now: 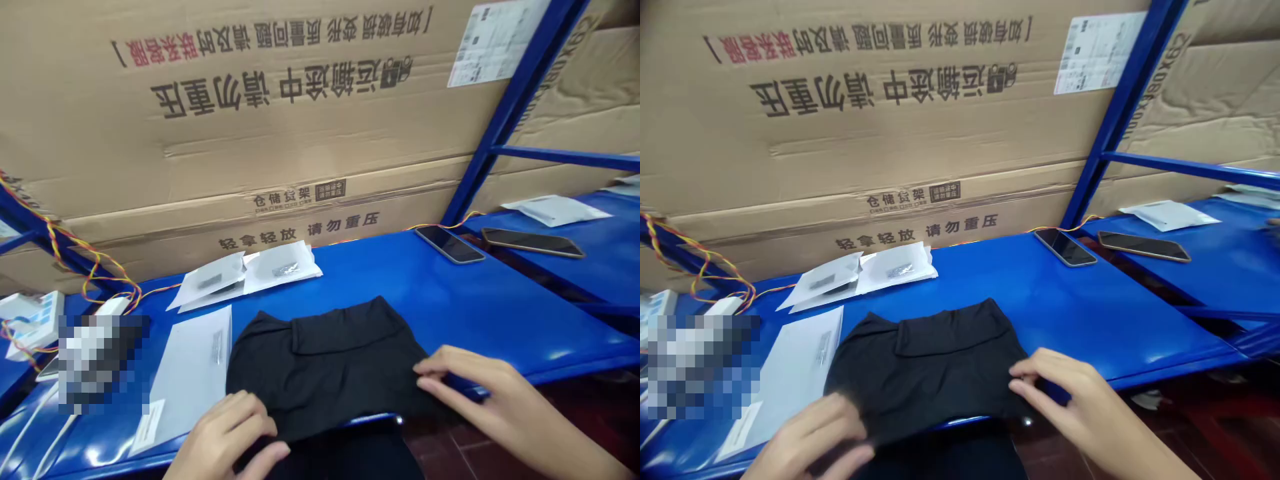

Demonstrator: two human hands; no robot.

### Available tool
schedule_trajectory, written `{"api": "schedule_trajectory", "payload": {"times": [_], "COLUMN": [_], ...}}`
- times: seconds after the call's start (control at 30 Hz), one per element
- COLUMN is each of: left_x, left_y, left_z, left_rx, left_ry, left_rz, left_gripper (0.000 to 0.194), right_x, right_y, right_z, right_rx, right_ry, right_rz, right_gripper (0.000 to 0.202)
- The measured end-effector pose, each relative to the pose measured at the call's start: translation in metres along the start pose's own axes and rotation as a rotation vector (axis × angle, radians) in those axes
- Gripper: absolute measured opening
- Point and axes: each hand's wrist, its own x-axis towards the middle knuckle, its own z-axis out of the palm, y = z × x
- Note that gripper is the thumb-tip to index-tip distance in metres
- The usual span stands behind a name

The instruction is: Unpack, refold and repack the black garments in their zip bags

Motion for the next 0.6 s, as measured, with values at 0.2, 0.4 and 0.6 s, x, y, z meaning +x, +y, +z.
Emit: {"api": "schedule_trajectory", "payload": {"times": [0.2, 0.4, 0.6], "left_x": [0.069, 0.090, 0.128], "left_y": [-0.024, -0.052, -0.072], "left_z": [0.013, 0.026, 0.014], "left_rx": [0.127, 0.093, -0.235], "left_ry": [0.044, -0.041, 0.053], "left_rz": [0.061, 0.062, -0.354], "left_gripper": [0.012, 0.021, 0.027], "right_x": [0.048, 0.067, 0.131], "right_y": [0.024, 0.041, 0.050], "right_z": [0.009, 0.013, 0.013], "right_rx": [-0.179, -0.117, 0.044], "right_ry": [0.006, -0.016, 0.086], "right_rz": [-0.158, -0.093, 0.123], "right_gripper": [0.032, 0.030, 0.038]}}
